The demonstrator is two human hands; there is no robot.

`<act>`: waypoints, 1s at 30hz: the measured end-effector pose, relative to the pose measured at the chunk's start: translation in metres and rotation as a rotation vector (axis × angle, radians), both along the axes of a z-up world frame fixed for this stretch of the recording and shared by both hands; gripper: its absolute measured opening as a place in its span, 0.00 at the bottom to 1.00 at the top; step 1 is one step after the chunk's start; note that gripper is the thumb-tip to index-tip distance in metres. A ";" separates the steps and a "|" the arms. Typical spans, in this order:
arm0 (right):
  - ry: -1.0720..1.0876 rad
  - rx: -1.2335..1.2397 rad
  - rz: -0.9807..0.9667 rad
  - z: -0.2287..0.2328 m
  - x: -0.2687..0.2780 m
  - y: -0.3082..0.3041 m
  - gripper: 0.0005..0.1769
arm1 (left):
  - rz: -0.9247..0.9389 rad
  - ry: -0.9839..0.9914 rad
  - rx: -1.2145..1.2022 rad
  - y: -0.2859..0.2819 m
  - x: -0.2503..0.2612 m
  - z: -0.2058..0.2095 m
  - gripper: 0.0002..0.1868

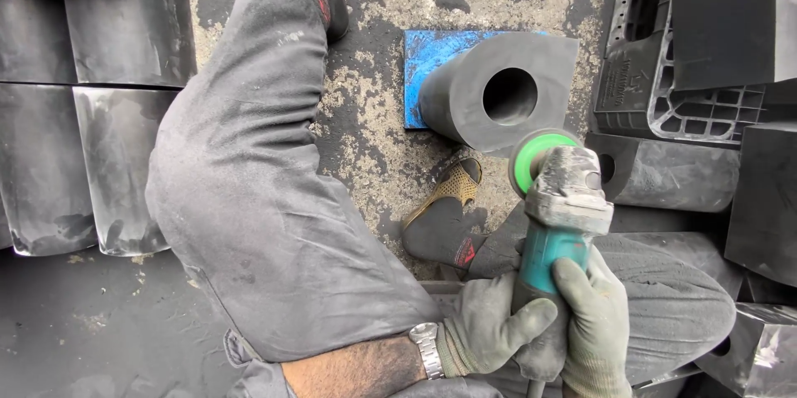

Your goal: Smoothing the edges of a large black rubber block using a handheld angle grinder.

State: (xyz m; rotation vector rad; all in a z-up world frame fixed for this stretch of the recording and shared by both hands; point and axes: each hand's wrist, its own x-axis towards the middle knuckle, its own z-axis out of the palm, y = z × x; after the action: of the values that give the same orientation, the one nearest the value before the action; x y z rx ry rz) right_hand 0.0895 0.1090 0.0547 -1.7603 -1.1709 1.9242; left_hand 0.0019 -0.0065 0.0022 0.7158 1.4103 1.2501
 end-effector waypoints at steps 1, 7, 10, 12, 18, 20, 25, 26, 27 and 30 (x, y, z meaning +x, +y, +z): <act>-0.002 0.001 -0.002 0.000 -0.006 0.001 0.26 | -0.002 -0.002 0.001 0.000 -0.004 0.002 0.34; 0.014 0.054 0.269 0.003 -0.052 0.013 0.28 | 0.238 -0.053 0.028 0.002 -0.020 -0.001 0.36; -0.060 0.024 0.299 0.006 -0.047 0.012 0.27 | 0.221 -0.111 -0.022 0.002 -0.018 0.001 0.37; -0.124 0.155 0.281 0.002 -0.025 0.009 0.24 | 0.191 -0.087 0.036 0.004 -0.019 0.007 0.38; 0.021 0.032 0.062 0.002 -0.022 0.001 0.24 | 0.053 -0.059 0.009 0.001 -0.009 0.001 0.35; 0.019 0.064 0.156 0.000 -0.039 0.007 0.23 | 0.137 -0.035 0.074 0.004 -0.025 0.004 0.36; 0.092 0.018 0.265 0.000 -0.069 0.016 0.23 | 0.263 -0.043 0.028 0.006 -0.035 -0.002 0.35; 0.036 0.044 0.278 0.001 -0.067 0.015 0.23 | 0.227 -0.060 -0.029 0.006 -0.034 -0.002 0.35; -0.017 0.074 0.292 0.002 -0.065 0.016 0.23 | 0.192 -0.074 -0.082 0.008 -0.034 -0.003 0.34; 0.031 0.130 0.142 -0.003 -0.024 0.004 0.25 | 0.207 -0.087 0.033 0.009 -0.031 0.012 0.38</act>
State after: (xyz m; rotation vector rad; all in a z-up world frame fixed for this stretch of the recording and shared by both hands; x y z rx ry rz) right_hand 0.0657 0.1127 0.0516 -1.6151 -1.4102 1.8975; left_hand -0.0287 0.0022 0.0140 0.5409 1.4225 1.4507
